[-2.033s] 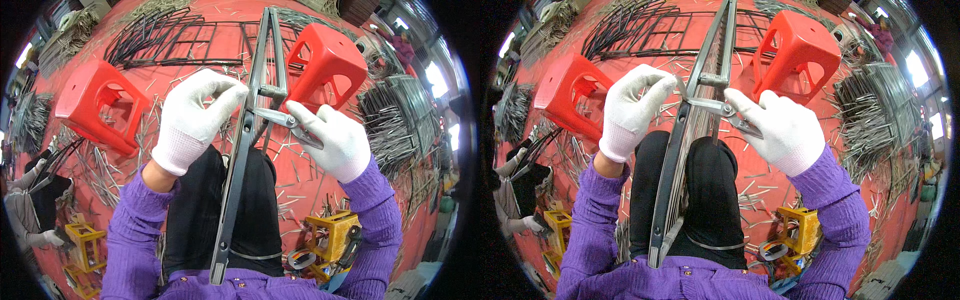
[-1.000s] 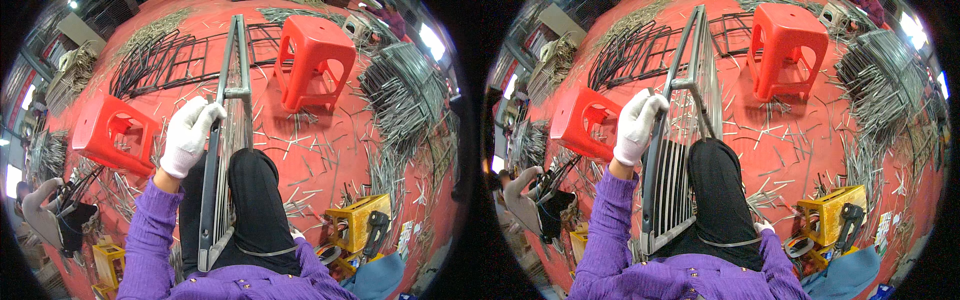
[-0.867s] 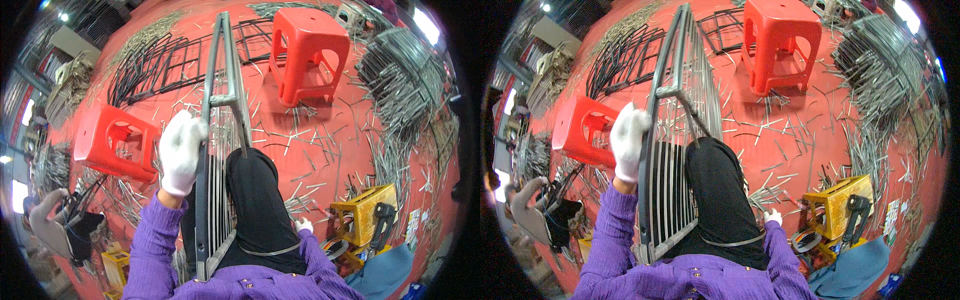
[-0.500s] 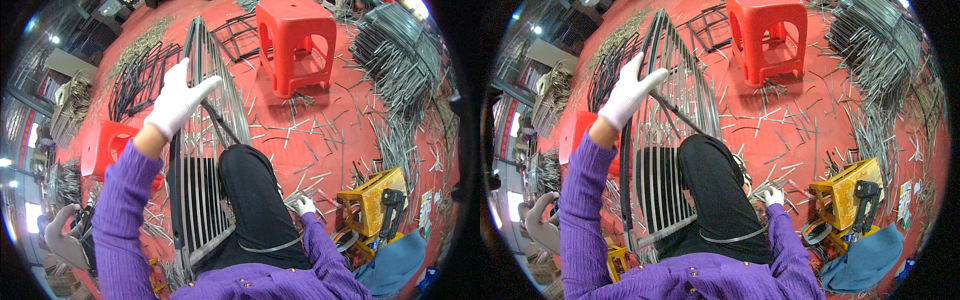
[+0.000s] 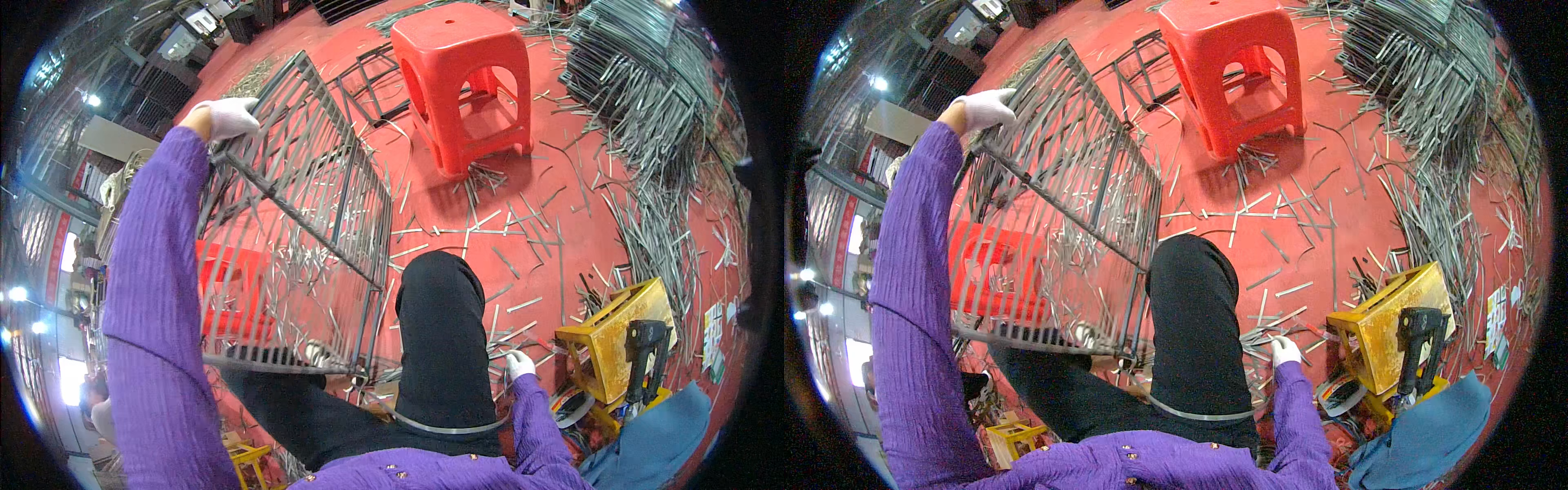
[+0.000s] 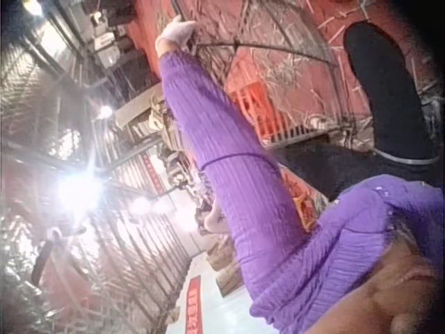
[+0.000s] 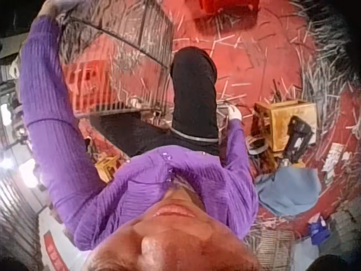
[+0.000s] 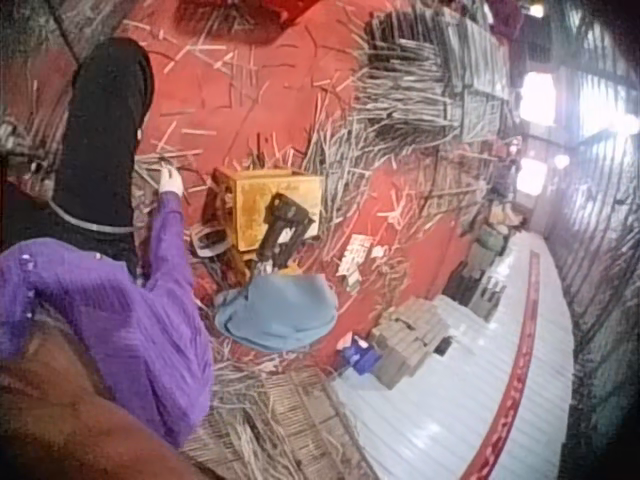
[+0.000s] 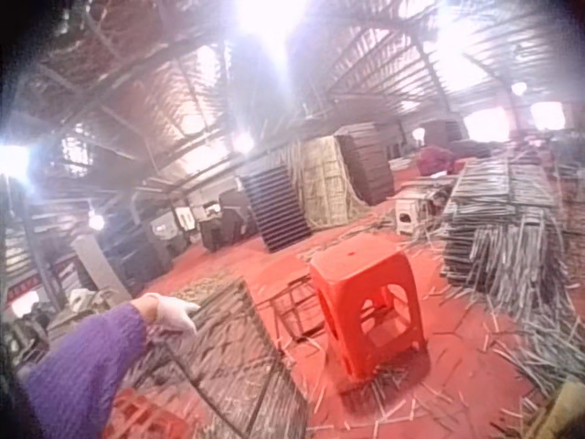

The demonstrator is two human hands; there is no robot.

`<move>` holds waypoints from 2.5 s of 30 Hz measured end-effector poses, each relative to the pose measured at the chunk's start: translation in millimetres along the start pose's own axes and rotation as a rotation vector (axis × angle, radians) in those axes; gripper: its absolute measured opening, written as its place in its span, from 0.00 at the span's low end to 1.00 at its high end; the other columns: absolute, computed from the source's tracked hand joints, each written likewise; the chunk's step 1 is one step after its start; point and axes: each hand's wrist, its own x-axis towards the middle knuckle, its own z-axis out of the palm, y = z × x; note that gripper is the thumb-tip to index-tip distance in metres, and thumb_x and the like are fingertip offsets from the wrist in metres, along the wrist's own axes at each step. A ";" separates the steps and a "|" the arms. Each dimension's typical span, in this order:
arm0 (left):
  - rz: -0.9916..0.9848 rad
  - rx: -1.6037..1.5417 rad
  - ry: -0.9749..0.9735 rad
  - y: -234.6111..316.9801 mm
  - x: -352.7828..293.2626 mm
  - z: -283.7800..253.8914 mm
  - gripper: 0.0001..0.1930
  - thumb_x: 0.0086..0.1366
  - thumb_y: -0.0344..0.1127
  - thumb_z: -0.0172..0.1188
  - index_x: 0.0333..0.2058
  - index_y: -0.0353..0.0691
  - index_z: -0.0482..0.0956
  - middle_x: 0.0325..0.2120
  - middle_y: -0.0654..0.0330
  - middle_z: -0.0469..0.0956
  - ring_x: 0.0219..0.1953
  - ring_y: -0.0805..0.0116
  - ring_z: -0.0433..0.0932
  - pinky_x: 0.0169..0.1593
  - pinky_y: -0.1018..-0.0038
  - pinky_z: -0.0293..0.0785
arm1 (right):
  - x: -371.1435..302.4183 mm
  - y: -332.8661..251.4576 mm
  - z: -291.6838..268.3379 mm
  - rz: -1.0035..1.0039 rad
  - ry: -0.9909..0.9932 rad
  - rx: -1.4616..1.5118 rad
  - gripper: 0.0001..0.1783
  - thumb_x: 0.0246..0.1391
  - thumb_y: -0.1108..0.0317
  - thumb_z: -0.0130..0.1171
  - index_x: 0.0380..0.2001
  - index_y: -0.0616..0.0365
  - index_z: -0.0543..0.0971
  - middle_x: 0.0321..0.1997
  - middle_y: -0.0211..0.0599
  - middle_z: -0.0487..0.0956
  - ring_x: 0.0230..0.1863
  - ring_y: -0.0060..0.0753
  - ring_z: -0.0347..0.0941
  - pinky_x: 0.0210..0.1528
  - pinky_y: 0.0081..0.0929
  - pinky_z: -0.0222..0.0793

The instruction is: The person sits on the floor and assembles a metal frame by inserting thin metal rods into a frame structure and securing them with a pneumatic nail gun. The person repeatedly aligns rods, fires the nail gun, and adjusts the frame.

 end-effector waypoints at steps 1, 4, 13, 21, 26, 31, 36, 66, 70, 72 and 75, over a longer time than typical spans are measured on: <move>-0.093 0.062 0.055 2.4 12.8 6.2 0.30 0.56 0.40 0.58 0.57 0.34 0.72 0.48 0.45 0.80 0.49 0.56 0.81 0.52 0.63 0.75 | 4.3 -0.4 -7.2 0.007 0.000 0.030 0.17 0.58 0.65 0.58 0.47 0.64 0.81 0.42 0.43 0.83 0.42 0.34 0.80 0.48 0.31 0.74; -0.412 0.045 0.493 -1.3 34.3 49.3 0.18 0.66 0.40 0.50 0.50 0.43 0.79 0.50 0.48 0.79 0.52 0.48 0.79 0.54 0.57 0.74 | 27.9 -22.7 -23.6 0.074 0.019 0.213 0.18 0.58 0.66 0.57 0.49 0.65 0.80 0.44 0.42 0.83 0.45 0.31 0.78 0.50 0.28 0.73; -0.309 -0.245 0.778 -96.9 -80.7 125.8 0.22 0.63 0.52 0.56 0.49 0.46 0.79 0.44 0.47 0.78 0.49 0.45 0.76 0.53 0.56 0.71 | 100.3 -350.3 -60.5 -0.669 0.033 0.410 0.31 0.59 0.68 0.62 0.64 0.62 0.67 0.62 0.46 0.73 0.63 0.36 0.70 0.64 0.31 0.66; 0.147 -0.718 1.114 -177.9 -260.1 197.4 0.05 0.65 0.29 0.60 0.37 0.35 0.77 0.38 0.58 0.76 0.39 0.66 0.76 0.47 0.72 0.71 | 2.4 -566.1 -17.5 -1.096 -0.124 -0.488 0.69 0.35 0.47 0.77 0.73 0.59 0.46 0.75 0.53 0.53 0.75 0.49 0.50 0.74 0.38 0.49; -0.017 -0.595 1.320 -219.3 -280.0 249.7 0.15 0.70 0.29 0.54 0.55 0.40 0.70 0.47 0.53 0.75 0.52 0.59 0.74 0.59 0.67 0.66 | -90.8 -537.0 36.3 -1.156 -0.816 -0.396 0.55 0.44 0.59 0.71 0.72 0.56 0.53 0.65 0.48 0.69 0.67 0.39 0.64 0.68 0.32 0.57; -0.097 -0.711 1.451 -205.8 -238.7 235.2 0.29 0.65 0.24 0.55 0.65 0.45 0.64 0.59 0.51 0.70 0.60 0.55 0.71 0.62 0.65 0.65 | -164.5 -526.0 54.9 -0.772 -0.703 0.036 0.38 0.49 0.70 0.67 0.65 0.58 0.68 0.51 0.30 0.77 0.46 0.19 0.72 0.46 0.21 0.71; -0.014 -0.606 1.562 -127.5 -243.1 220.1 0.32 0.60 0.25 0.61 0.64 0.38 0.66 0.60 0.49 0.70 0.62 0.53 0.69 0.64 0.66 0.64 | -205.8 -580.3 30.5 -0.873 -0.496 0.149 0.35 0.48 0.69 0.67 0.62 0.60 0.71 0.36 0.26 0.79 0.30 0.14 0.72 0.32 0.17 0.69; 0.210 -1.995 1.218 97.9 -207.6 238.7 0.24 0.63 0.35 0.59 0.58 0.50 0.67 0.45 0.62 0.67 0.40 0.71 0.71 0.41 0.74 0.74 | -174.1 -440.8 42.5 -0.681 -0.831 -0.096 0.26 0.53 0.63 0.63 0.54 0.63 0.74 0.45 0.36 0.81 0.50 0.29 0.76 0.54 0.30 0.71; 0.317 -2.767 0.735 78.1 -210.9 228.1 0.20 0.70 0.39 0.52 0.59 0.52 0.68 0.42 0.63 0.69 0.36 0.77 0.69 0.39 0.76 0.74 | -69.4 -470.5 -83.8 -1.441 0.149 -0.512 0.10 0.52 0.74 0.56 0.35 0.53 0.84 0.30 0.41 0.83 0.30 0.38 0.82 0.35 0.31 0.77; 0.282 -2.503 0.965 83.3 -215.2 232.1 0.16 0.71 0.42 0.52 0.56 0.51 0.72 0.41 0.67 0.72 0.36 0.78 0.70 0.38 0.77 0.71 | -20.5 -491.7 -177.5 -1.240 0.520 -0.606 0.10 0.54 0.73 0.57 0.36 0.49 0.84 0.31 0.41 0.83 0.28 0.36 0.80 0.33 0.28 0.75; 0.371 -2.884 0.563 98.1 -219.2 240.6 0.16 0.71 0.43 0.55 0.55 0.53 0.73 0.46 0.69 0.74 0.41 0.79 0.72 0.41 0.78 0.72 | 9.2 -494.0 -318.2 -1.085 0.995 -0.546 0.09 0.60 0.65 0.54 0.40 0.47 0.82 0.33 0.39 0.84 0.34 0.39 0.79 0.40 0.35 0.74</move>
